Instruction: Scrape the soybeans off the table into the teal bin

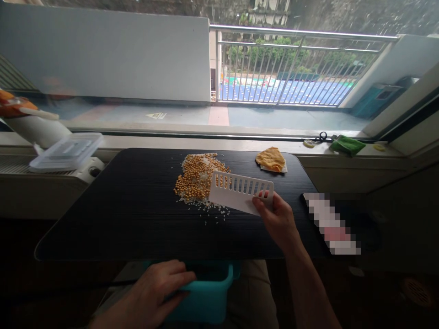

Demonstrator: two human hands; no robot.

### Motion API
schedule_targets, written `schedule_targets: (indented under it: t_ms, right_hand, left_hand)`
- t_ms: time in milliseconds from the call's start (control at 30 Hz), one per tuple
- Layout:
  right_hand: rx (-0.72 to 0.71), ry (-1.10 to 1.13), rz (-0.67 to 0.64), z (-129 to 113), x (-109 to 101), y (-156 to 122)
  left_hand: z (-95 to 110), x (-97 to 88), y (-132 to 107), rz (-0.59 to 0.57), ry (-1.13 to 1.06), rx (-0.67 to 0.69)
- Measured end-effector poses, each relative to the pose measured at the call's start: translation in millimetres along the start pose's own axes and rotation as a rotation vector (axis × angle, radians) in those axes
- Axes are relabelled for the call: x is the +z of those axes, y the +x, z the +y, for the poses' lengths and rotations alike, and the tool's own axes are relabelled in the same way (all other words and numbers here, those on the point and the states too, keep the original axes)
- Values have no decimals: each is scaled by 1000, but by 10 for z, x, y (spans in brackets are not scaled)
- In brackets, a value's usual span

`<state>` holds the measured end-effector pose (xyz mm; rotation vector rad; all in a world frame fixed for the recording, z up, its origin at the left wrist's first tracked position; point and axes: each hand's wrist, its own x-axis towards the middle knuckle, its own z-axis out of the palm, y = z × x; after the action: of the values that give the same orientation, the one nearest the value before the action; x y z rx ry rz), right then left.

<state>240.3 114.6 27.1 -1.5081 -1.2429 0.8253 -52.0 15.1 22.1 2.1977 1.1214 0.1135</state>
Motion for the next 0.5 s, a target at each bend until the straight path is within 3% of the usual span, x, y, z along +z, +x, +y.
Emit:
schedule_targets:
  t_ms: [200, 500]
  right_hand:
    - [-9, 8, 1, 35, 11, -16]
    - [53, 55, -180, 16, -46, -129]
  left_hand:
    - [2, -17, 26, -5, -21, -13]
    - [-7, 10, 3, 6, -15, 5]
